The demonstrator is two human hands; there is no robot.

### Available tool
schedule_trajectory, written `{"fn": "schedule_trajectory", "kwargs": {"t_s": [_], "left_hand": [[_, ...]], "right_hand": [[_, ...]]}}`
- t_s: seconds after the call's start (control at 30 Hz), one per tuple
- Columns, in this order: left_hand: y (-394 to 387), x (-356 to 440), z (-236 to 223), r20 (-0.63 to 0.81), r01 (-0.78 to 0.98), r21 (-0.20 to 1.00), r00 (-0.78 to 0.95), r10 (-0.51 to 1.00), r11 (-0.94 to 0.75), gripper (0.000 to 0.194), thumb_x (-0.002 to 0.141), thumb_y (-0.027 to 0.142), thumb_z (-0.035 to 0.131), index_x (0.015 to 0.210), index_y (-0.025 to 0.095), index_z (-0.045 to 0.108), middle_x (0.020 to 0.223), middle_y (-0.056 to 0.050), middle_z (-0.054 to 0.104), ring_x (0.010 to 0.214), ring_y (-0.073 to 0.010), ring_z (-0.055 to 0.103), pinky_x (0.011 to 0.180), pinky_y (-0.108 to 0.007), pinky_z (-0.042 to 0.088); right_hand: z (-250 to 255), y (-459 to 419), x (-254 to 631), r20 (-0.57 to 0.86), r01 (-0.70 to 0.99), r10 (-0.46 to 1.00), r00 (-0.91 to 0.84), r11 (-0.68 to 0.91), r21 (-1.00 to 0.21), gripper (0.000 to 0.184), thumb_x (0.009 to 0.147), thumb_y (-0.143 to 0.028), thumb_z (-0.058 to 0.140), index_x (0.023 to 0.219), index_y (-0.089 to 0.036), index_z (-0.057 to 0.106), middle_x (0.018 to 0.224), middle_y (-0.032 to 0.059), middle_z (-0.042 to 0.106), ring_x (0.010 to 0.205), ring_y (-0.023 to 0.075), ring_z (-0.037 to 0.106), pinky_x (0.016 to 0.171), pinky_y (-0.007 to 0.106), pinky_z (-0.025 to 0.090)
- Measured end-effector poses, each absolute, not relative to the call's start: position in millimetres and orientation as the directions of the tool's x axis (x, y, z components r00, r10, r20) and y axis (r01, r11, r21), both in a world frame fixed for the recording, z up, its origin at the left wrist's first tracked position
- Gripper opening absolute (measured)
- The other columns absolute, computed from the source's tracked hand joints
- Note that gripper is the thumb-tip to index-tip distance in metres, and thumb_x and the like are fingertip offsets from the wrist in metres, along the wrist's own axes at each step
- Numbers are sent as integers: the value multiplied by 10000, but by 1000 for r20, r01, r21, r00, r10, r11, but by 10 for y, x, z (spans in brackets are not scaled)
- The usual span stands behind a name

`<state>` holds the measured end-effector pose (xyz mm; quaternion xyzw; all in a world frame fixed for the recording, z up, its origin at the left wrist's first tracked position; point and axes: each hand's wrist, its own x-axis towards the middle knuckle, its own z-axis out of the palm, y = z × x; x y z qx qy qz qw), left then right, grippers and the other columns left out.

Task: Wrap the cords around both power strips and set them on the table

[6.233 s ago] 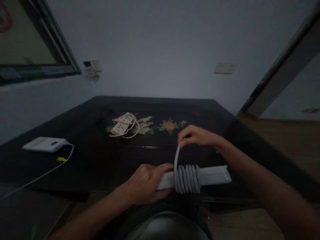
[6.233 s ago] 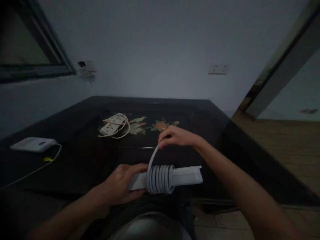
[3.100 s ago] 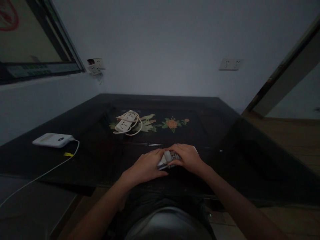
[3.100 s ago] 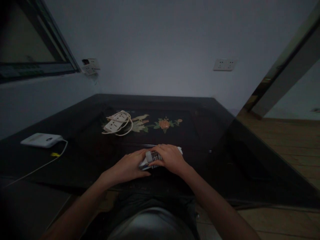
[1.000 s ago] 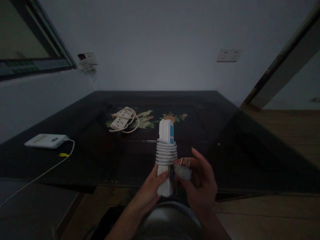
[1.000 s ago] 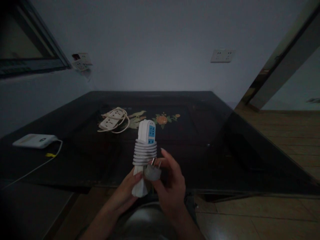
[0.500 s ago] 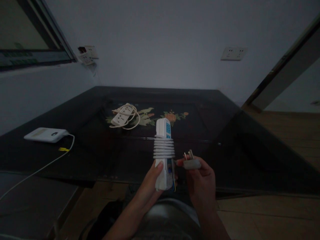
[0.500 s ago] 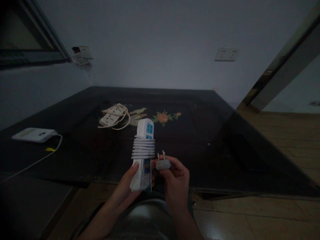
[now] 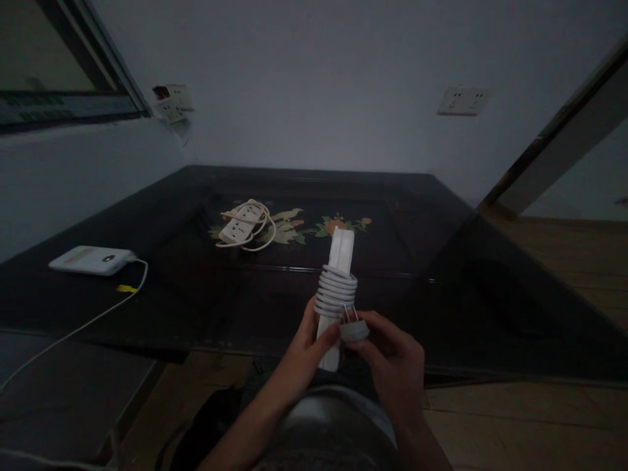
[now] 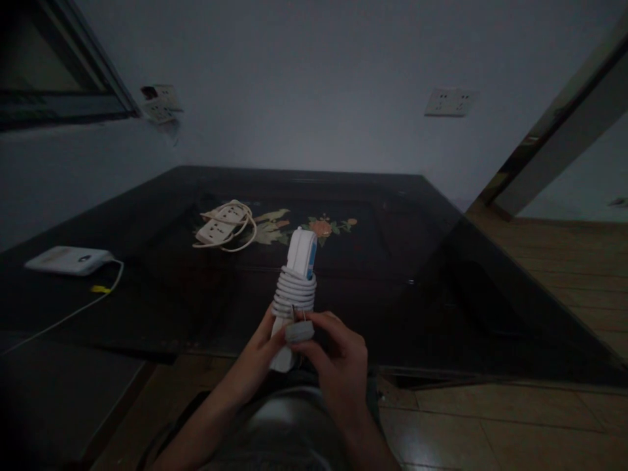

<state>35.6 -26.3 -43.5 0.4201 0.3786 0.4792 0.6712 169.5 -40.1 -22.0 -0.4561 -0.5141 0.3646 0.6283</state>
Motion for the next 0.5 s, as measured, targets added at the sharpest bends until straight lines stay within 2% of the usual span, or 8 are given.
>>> {"fn": "schedule_trajectory", "kwargs": {"t_s": [0.13,0.3,0.4,0.5], "left_hand": [[-215,381,-441,-104,-299,937,258,961,182,586,800,469,652,1310,231,489,1274,-61,594,1207,-246,506,1030,-337,356],[-208,341,-466,-118,-319,929,222,968,186,615,817,467,637,1356,251,436,1330,-55,557,1255,-230,470,1043,-309,335],[-236,277,-454,-143,-391,887,273,951,245,637,838,467,614,1397,260,390,1317,-77,566,1181,-234,536,955,-304,408],[-272,233,-404,-139,-465,827,374,917,315,772,791,410,688,1447,281,303,1297,-102,576,1068,-243,604,822,-291,466]], "right_hand": [[-253,-403,1717,354,112,910,216,337,-935,235,658,-114,685,842,-238,762,789,22,734,689,173,675,608,259,557],[-325,-389,1740,401,111,893,203,385,-916,264,691,-105,681,902,-250,747,876,28,732,792,181,680,688,280,562],[-306,-375,1754,397,79,886,238,390,-917,229,708,-117,676,892,-235,746,900,43,730,840,196,677,733,310,564],[-277,-365,1771,365,12,892,266,376,-927,223,736,-119,652,900,-238,745,884,39,738,819,190,689,713,301,569]]}}
